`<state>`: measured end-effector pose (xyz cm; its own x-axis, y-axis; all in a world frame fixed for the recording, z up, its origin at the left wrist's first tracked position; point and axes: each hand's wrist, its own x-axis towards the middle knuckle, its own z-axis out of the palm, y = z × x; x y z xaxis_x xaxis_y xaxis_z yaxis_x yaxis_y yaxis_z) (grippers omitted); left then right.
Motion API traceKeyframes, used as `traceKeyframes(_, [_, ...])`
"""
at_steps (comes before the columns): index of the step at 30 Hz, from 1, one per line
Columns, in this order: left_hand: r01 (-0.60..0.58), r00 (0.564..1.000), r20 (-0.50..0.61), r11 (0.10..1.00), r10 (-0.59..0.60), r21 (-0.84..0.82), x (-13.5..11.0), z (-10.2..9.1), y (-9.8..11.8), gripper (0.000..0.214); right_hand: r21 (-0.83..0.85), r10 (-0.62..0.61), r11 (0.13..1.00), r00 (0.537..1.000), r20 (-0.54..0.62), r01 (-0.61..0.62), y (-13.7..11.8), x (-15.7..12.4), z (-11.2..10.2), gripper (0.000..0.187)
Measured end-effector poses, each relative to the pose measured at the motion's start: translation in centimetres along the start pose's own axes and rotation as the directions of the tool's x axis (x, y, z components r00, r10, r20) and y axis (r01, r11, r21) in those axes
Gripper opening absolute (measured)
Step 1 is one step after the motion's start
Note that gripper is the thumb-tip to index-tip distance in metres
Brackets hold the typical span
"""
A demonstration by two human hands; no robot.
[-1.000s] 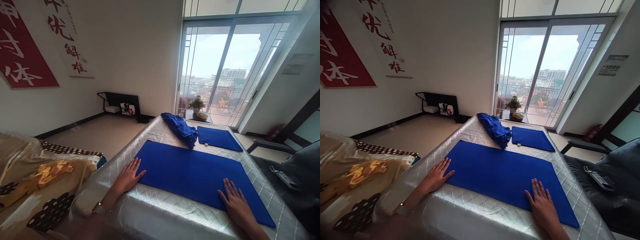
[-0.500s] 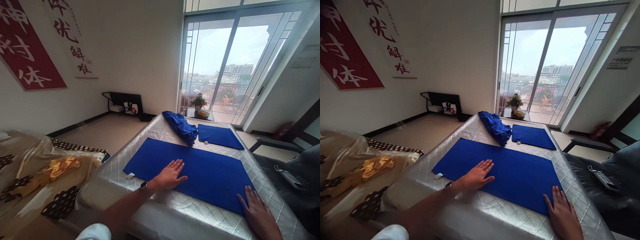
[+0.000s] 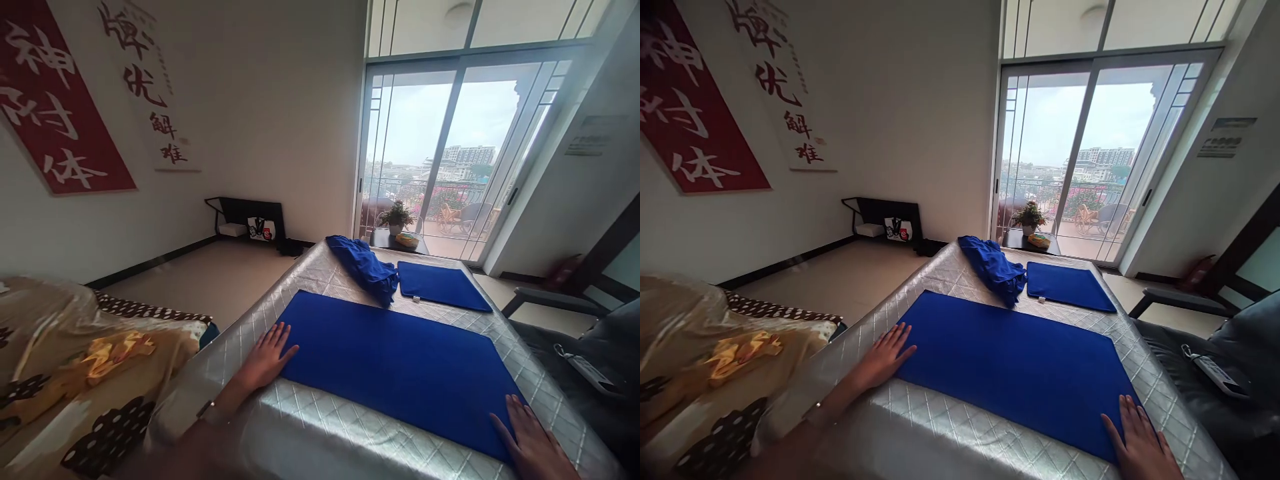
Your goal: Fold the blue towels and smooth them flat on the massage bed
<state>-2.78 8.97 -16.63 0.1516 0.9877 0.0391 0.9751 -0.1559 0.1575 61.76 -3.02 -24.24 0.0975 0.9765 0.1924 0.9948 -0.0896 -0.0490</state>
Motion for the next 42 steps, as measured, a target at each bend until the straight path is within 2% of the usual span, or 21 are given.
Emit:
traceKeyframes(3, [0.038,0.998,-0.047,0.999,-0.037,0.014,-0.8,0.6,-3.0,0.087,-0.007,0.029,1.000,0.999,0.033,-0.029,0.5,0.1,0.0,0.074])
traceKeyframes(6, [0.011,0.994,-0.112,1.000,-0.008,0.021,-0.9,1.7,-3.6,0.087,-0.047,0.050,0.998,0.998,0.034,-0.048,-1.9,0.9,-1.3,0.072])
traceKeyframes(8, [-0.004,0.990,-0.142,1.000,0.006,0.019,-0.7,2.3,-3.6,0.086,-0.055,0.005,0.998,0.999,0.038,-0.003,-5.8,1.8,-3.1,0.070])
traceKeyframes(12, [-0.011,0.989,-0.146,1.000,0.010,-0.001,-0.7,2.7,-3.7,0.088,0.054,-0.109,0.993,0.985,0.137,0.103,-17.7,4.5,-7.1,0.074])
traceKeyframes(15, [-0.007,0.990,-0.142,1.000,0.008,0.006,-0.8,2.3,-3.6,0.092,0.146,-0.202,0.974,0.959,0.199,0.175,-25.7,6.8,-8.6,0.076])
traceKeyframes(17, [-0.013,0.991,-0.130,1.000,0.016,0.019,-1.0,1.9,-3.4,0.092,0.172,-0.234,0.965,0.944,0.233,0.197,-28.9,7.9,-8.6,0.078])
traceKeyframes(19, [-0.015,0.994,-0.104,0.999,0.018,0.030,-1.1,1.6,-3.3,0.092,0.181,-0.237,0.964,0.938,0.255,0.194,-30.2,8.6,-8.1,0.079])
traceKeyframes(21, [-0.008,0.997,-0.070,0.999,0.010,0.038,-1.2,1.4,-3.3,0.092,0.185,-0.232,0.965,0.935,0.267,0.187,-29.9,8.7,-7.5,0.079])
traceKeyframes(24, [0.005,1.000,-0.029,0.999,-0.003,0.043,-1.4,1.2,-3.9,0.091,0.144,-0.197,0.976,0.943,0.268,0.163,-26.6,8.0,-6.5,0.079])
traceKeyframes(28, [0.073,0.997,0.021,0.997,-0.074,0.039,-0.9,0.8,-4.2,0.096,0.000,-0.061,0.998,0.984,0.165,0.062,-17.7,5.8,-5.0,0.080])
traceKeyframes(30, [0.099,0.995,0.021,0.995,-0.100,0.023,-0.1,0.4,-2.7,0.098,-0.055,-0.019,0.998,0.996,0.084,0.024,-12.8,4.5,-4.1,0.078])
traceKeyframes(32, [0.016,1.000,0.010,1.000,-0.016,-0.017,0.9,-0.2,0.5,0.094,-0.089,0.002,0.996,0.999,0.043,0.002,-8.7,3.5,-3.3,0.074])
traceKeyframes(33, [-0.069,0.998,0.008,0.997,0.069,-0.044,1.4,-0.5,2.8,0.090,-0.099,0.006,0.995,0.999,0.040,-0.002,-7.3,3.1,-3.0,0.072])
traceKeyframes(35, [-0.275,0.961,0.012,0.956,0.277,-0.098,2.3,-0.8,8.2,0.082,-0.110,0.005,0.994,0.999,0.048,0.000,-5.5,2.6,-2.6,0.071])
traceKeyframes(37, [-0.446,0.890,0.031,0.884,0.454,-0.138,3.0,-0.8,13.6,0.080,-0.101,0.008,0.995,0.998,0.058,-0.002,-5.2,2.6,-2.5,0.072])
traceKeyframes(39, [-0.569,0.815,0.016,0.806,0.579,-0.165,3.5,-0.2,18.0,0.079,-0.072,0.051,0.996,0.997,0.056,-0.047,-5.5,2.7,-2.6,0.074])
traceKeyframes(40, [-0.601,0.790,0.018,0.780,0.613,-0.174,3.7,0.2,19.5,0.079,-0.054,0.072,0.996,0.996,0.054,-0.069,-5.7,2.8,-2.7,0.075])
traceKeyframes(42, [-0.608,0.780,0.041,0.772,0.624,-0.185,4.2,1.0,20.8,0.081,-0.040,0.086,0.996,0.995,0.047,-0.085,-5.9,2.8,-2.7,0.075])
